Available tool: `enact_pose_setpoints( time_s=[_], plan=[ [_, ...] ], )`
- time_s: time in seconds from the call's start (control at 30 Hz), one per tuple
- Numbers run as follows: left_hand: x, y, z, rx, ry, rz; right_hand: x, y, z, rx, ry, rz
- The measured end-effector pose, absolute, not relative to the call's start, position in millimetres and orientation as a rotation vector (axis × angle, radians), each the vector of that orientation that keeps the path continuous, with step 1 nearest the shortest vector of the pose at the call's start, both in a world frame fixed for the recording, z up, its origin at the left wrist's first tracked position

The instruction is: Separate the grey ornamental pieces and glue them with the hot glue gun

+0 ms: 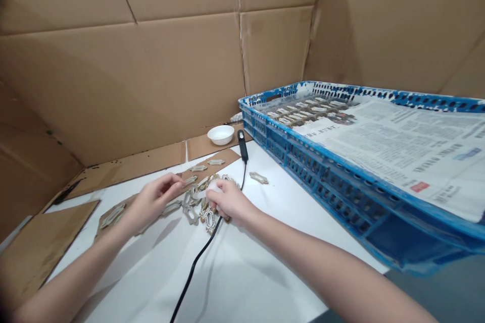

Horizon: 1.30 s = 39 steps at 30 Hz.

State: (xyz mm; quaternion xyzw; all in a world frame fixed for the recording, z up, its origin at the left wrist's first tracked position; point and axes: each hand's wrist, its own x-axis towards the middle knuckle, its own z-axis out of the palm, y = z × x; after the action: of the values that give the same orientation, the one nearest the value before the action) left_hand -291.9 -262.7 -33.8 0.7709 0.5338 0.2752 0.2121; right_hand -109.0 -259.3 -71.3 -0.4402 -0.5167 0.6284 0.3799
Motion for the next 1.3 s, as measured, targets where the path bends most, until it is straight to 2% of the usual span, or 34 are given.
enact_pose_setpoints(
  time_s=[0.1, 0.2, 0.4, 0.6, 0.83, 1.3],
  plan=[
    [-306.9, -260.4, -20.9, 2.357, 1.38, 0.379, -107.5, -258.7, -68.7, -1.114, -1.316, 1.605],
    [-311.9, -262.8, -24.8, 2.459, 1.264, 0.184, -106.8, -259.6, -66.2, -1.113, -1.324, 1.601],
    [-306.6, -258.8, -45.7, 2.478, 1.216, 0.139, -107.0, -260.9, -64.5, -1.103, -1.313, 1.608],
    [-307.0, -257.7, -39.2, 2.469, 1.231, 0.133, -106.4, -259.6, -65.5, -1.07, -1.289, 1.635],
    [-297.8, -264.8, -25.1, 2.408, 1.399, 0.378, -107.9, -262.9, -64.6, -1.113, -1.377, 1.548],
    [-274.1, -279.9, -46.7, 2.195, 1.458, 0.809, -111.0, -271.9, -60.7, -1.116, -1.467, 1.407]
  ],
)
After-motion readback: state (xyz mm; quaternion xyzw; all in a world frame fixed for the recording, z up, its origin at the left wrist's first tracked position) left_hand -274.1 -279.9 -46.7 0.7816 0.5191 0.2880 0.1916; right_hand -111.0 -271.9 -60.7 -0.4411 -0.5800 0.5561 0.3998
